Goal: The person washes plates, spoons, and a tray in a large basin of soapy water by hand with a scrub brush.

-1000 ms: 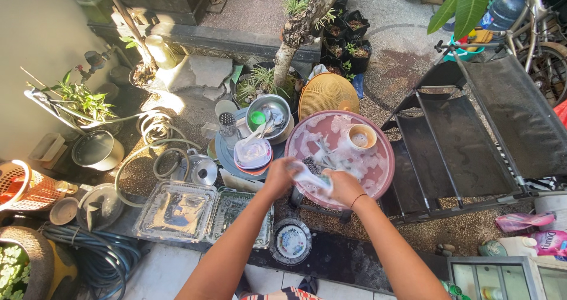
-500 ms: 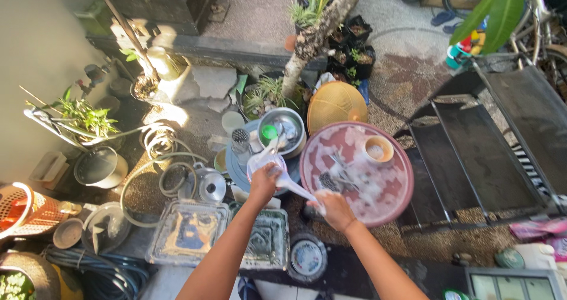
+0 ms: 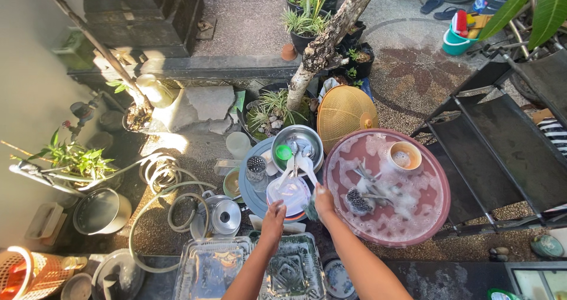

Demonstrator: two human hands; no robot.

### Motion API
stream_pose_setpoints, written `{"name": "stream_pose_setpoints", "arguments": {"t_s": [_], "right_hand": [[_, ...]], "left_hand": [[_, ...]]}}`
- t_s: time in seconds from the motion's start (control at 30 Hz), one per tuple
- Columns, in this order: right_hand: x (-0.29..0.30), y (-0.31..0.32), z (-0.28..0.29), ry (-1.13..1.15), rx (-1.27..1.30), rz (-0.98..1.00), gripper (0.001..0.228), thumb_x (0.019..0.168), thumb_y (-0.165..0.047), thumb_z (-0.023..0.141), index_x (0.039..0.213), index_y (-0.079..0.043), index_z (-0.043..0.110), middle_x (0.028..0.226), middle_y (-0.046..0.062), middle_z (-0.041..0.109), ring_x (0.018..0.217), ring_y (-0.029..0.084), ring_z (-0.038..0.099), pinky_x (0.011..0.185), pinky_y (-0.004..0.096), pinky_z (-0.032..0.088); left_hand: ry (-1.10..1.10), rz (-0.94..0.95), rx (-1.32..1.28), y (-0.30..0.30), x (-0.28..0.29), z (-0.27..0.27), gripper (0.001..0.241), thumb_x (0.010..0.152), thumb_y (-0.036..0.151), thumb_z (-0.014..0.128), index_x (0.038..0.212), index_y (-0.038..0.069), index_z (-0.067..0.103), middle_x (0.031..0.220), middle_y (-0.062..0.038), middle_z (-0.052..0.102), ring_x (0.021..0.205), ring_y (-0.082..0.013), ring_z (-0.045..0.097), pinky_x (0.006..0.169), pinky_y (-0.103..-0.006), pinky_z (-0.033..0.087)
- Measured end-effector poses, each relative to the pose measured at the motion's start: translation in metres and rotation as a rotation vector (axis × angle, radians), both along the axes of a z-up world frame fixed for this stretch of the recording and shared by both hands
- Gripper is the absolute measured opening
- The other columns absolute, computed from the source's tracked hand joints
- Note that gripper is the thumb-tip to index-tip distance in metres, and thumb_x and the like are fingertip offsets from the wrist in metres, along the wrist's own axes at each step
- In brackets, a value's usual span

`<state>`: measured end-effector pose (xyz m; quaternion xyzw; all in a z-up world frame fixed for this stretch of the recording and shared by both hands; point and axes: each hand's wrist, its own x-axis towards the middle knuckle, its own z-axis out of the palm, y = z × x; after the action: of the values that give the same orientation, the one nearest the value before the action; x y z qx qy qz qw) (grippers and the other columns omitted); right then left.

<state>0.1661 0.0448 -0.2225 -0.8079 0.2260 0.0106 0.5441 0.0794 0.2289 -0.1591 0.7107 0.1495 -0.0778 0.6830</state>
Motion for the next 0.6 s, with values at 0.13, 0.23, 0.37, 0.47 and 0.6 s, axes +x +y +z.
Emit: {"name": "stream_pose_setpoints", "arguments": {"t_s": [0.13, 0.23, 0.37, 0.47, 0.6], "right_hand": [[0.062, 0.02, -0.003, 0.169, 0.273, -0.105, 0.059, 0.101, -0.054, 0.059, 0.09, 0.003, 0.071, 0.075, 0.011, 0.063, 0.068, 0.023, 0.055, 0.063, 0.042, 0.042], [0.057, 0.024, -0.012, 0.28, 0.22, -0.12, 0.059, 0.094, -0.05, 0.073, 0.089, 0.009, 0.07, 0.085, 0.012, 0.067, 0.075, 0.017, 0.062, 0.071, 0.039, 0.049], [-0.002, 0.022, -0.014, 0.235, 1.275, -0.067, 0.018, 0.088, -0.023, 0.066, 0.092, -0.006, 0.062, 0.083, 0.011, 0.065, 0.074, 0.031, 0.065, 0.076, 0.053, 0.057], [-0.059, 0.009, 0.014, 0.141, 1.49, 0.077, 0.03, 0.079, -0.005, 0.057, 0.107, 0.0, 0.066, 0.102, 0.013, 0.07, 0.096, 0.029, 0.068, 0.094, 0.047, 0.058], [-0.108, -0.029, 0.077, 0.165, 1.218, 0.106, 0.027, 0.088, -0.011, 0.06, 0.114, -0.004, 0.066, 0.108, 0.008, 0.072, 0.099, 0.021, 0.07, 0.09, 0.041, 0.06]], "left_hand": [[0.082, -0.103, 0.106, 0.022, -0.014, -0.008, 0.041, 0.098, 0.031, 0.061, 0.132, 0.007, 0.065, 0.111, -0.014, 0.072, 0.1, -0.0189, 0.064, 0.092, -0.0312, 0.05], [0.094, -0.116, 0.07, 0.025, -0.016, 0.002, 0.04, 0.098, 0.031, 0.061, 0.13, 0.007, 0.064, 0.113, -0.01, 0.072, 0.103, -0.0163, 0.065, 0.094, -0.0309, 0.049], [0.343, -0.096, -0.004, 0.009, -0.012, 0.029, 0.041, 0.094, 0.024, 0.065, 0.133, 0.016, 0.057, 0.113, -0.002, 0.064, 0.094, -0.0122, 0.059, 0.078, -0.0336, 0.049], [0.168, -0.08, -0.093, -0.015, -0.01, 0.032, 0.045, 0.088, 0.01, 0.073, 0.13, 0.013, 0.058, 0.108, -0.006, 0.061, 0.074, -0.0154, 0.053, 0.063, -0.0328, 0.046], [0.158, -0.081, -0.132, -0.041, -0.005, 0.007, 0.031, 0.091, 0.004, 0.072, 0.12, 0.005, 0.061, 0.101, -0.017, 0.065, 0.074, -0.0139, 0.061, 0.063, -0.0271, 0.053]]}}
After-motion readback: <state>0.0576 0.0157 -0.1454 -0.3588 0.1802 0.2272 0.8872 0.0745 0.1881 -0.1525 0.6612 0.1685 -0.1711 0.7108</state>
